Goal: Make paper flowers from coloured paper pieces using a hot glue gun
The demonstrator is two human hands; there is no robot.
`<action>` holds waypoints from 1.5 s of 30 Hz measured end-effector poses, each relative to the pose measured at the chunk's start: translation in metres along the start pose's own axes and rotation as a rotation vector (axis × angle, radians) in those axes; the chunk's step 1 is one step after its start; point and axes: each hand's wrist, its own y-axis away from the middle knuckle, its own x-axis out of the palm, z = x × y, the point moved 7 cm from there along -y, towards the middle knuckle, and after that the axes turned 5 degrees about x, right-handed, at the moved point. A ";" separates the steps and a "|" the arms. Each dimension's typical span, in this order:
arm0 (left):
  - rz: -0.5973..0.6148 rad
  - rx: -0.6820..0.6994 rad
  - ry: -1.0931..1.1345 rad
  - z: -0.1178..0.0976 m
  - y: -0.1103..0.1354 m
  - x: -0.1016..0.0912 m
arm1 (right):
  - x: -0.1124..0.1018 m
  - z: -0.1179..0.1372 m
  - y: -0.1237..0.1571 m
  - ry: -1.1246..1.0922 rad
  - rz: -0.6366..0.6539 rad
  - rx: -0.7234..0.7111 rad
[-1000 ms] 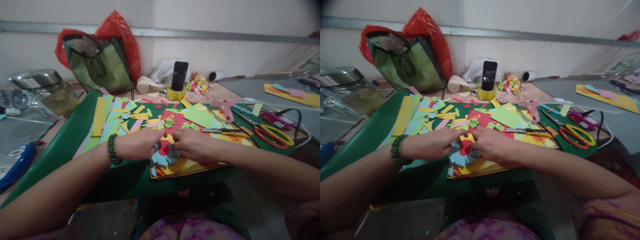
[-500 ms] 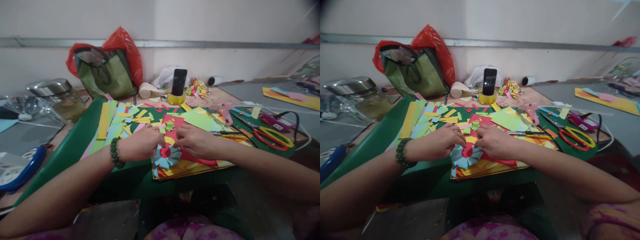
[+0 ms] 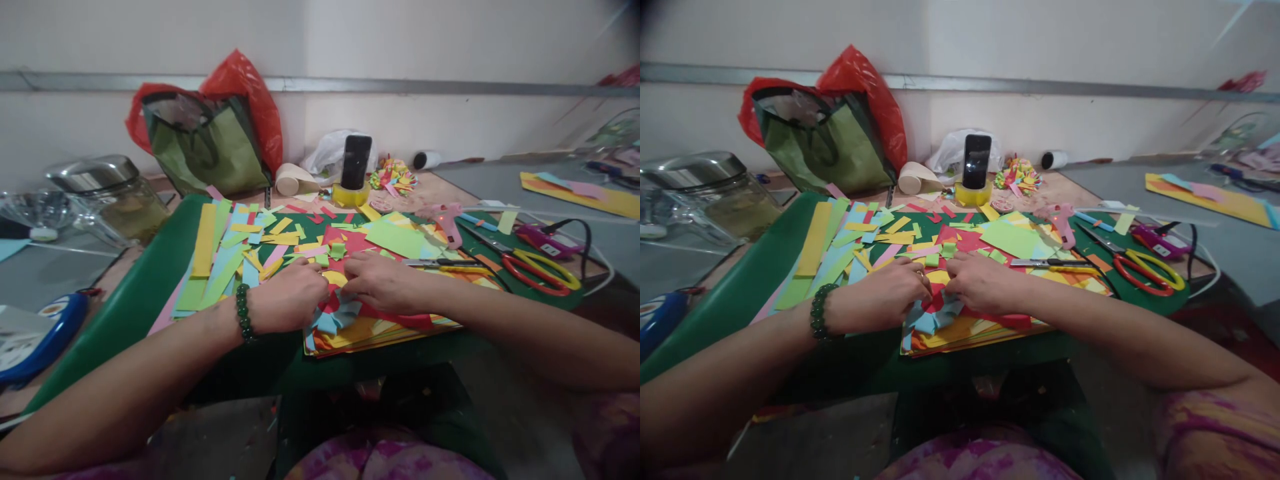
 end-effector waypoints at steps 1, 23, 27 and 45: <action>0.036 -0.005 -0.014 -0.001 -0.001 0.001 | 0.000 -0.001 0.000 -0.001 -0.003 0.014; 0.092 -0.032 -0.068 -0.005 -0.003 0.000 | 0.005 0.006 -0.011 0.084 0.086 0.085; 0.097 -0.037 -0.078 -0.005 -0.004 0.000 | 0.004 0.008 -0.011 0.135 0.082 0.082; 0.052 -0.017 0.012 -0.003 -0.005 0.005 | -0.034 0.009 0.035 -0.126 -0.376 0.051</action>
